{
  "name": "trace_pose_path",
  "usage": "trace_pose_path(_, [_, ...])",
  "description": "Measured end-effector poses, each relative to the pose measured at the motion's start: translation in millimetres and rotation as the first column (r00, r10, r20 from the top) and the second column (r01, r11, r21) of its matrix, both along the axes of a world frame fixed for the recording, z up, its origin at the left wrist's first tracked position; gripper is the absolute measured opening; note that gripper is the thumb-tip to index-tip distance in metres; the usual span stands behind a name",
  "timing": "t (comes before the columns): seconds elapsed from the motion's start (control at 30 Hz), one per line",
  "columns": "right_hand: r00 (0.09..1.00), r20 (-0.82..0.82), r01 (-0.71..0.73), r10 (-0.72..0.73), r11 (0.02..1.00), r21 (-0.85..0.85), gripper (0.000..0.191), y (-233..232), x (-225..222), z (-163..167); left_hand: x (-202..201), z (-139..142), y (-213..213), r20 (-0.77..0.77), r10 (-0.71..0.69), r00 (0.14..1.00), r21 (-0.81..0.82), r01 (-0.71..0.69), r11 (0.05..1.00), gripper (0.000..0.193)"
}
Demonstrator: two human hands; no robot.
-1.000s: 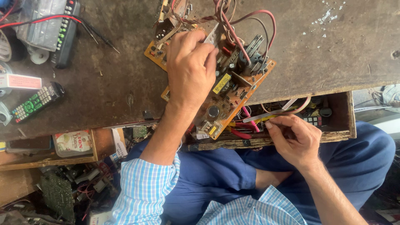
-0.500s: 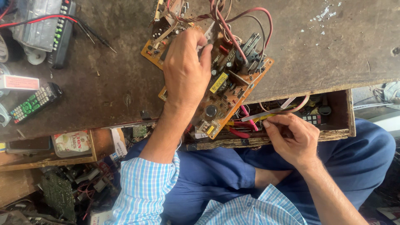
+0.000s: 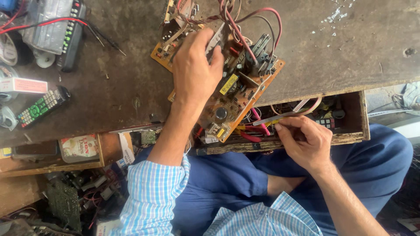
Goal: The person tests a small electronic component using a multimeter, then uses pliers to bend its leads. They then use a soldering iron to work on a green circuit board, flipping it over to inspect the other side.
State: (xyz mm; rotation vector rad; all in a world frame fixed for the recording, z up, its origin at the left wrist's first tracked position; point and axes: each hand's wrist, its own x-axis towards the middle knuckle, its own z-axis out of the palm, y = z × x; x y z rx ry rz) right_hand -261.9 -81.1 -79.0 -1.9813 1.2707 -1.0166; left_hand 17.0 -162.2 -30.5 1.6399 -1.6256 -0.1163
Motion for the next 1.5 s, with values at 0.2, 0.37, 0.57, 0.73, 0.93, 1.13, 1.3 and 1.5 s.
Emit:
trace_pose_path(0.2, [1.000, 0.017, 0.000, -0.001, 0.999, 0.041, 0.013, 0.0, 1.5, 5.0, -4.8, 1.0, -5.1, 0.048, 0.096, 0.994, 0.105, -0.101, 0.989, 0.018])
trace_pose_path(0.37, [0.999, 0.040, 0.005, -0.008, 0.998, 0.062, 0.013, 2.3, -4.8, 1.9, -8.4, 6.3, -3.9, 0.075, 0.092, 0.993, 0.118, -0.100, 0.988, 0.017])
trace_pose_path(0.57, [0.941, 0.337, -0.030, -0.044, 0.977, 0.213, 0.013, 6.2, -24.3, -9.2, 13.1, 19.9, 19.8, -0.195, 0.047, 0.980, 0.042, -0.039, 0.998, 0.031])
trace_pose_path(0.73, [0.841, 0.498, 0.099, -0.210, 0.966, 0.240, 0.007, -5.5, -87.4, 9.3, 65.7, 30.0, 87.5, -0.353, 0.149, 0.924, 0.021, -0.152, 0.988, 0.029])
trace_pose_path(0.93, [0.998, 0.028, 0.043, -0.049, 0.985, 0.167, 0.012, -23.7, -117.2, 50.8, 130.3, 19.0, 174.2, -0.224, 0.388, 0.894, 0.081, -0.380, 0.921, 0.022])
trace_pose_path(1.13, [0.867, -0.424, -0.179, 0.261, 0.958, 0.223, 0.019, -12.7, -65.3, 48.1, 179.8, 3.4, 224.8, -0.247, 0.471, 0.847, 0.032, -0.479, 0.877, 0.025])
trace_pose_path(1.3, [0.997, -0.011, -0.072, 0.078, 0.960, 0.271, 0.009, 1.2, -43.4, -12.1, 212.8, -0.4, 236.8, -0.313, 0.567, 0.762, 0.028, -0.589, 0.808, 0.021])
trace_pose_path(1.5, [0.967, 0.239, 0.037, -0.089, 0.976, 0.215, 0.009, 1.3, -45.5, -59.7, 240.3, -15.3, 214.9, -0.089, 0.492, 0.866, -0.140, -0.500, 0.855, 0.015])
